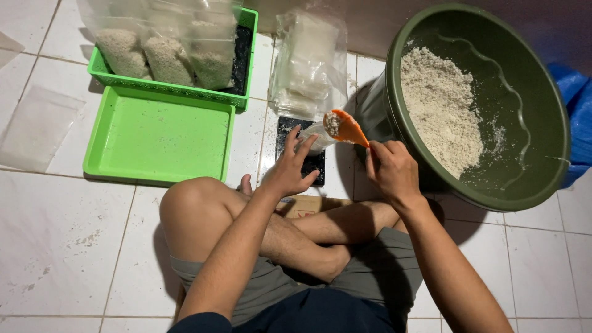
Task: Filling small plastic bags with powder from a large basin, weighing them on a scale, and organizing them in a tray.
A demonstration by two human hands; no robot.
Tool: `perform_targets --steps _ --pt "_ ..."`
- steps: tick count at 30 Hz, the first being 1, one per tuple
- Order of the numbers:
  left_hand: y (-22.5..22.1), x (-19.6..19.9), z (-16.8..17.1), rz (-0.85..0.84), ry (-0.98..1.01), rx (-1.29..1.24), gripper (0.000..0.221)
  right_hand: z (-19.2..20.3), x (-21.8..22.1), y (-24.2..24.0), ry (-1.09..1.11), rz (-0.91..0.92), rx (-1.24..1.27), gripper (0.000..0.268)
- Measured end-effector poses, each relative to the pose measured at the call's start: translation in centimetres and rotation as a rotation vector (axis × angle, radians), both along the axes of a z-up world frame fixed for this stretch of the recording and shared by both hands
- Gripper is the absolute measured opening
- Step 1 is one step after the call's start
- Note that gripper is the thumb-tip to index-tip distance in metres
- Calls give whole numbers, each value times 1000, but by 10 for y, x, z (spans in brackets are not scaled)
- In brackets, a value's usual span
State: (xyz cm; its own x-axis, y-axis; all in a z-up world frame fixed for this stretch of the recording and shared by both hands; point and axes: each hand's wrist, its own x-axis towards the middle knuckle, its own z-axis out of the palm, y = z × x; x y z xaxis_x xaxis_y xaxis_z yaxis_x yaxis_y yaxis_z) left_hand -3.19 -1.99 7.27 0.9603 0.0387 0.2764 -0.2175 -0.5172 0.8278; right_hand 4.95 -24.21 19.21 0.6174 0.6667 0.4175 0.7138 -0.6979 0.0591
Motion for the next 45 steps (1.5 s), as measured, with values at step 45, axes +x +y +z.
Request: perform_targets --steps 45 --pt "44 10 -37 847 -45 -665 42 36 89 -148 431 -364 759 15"
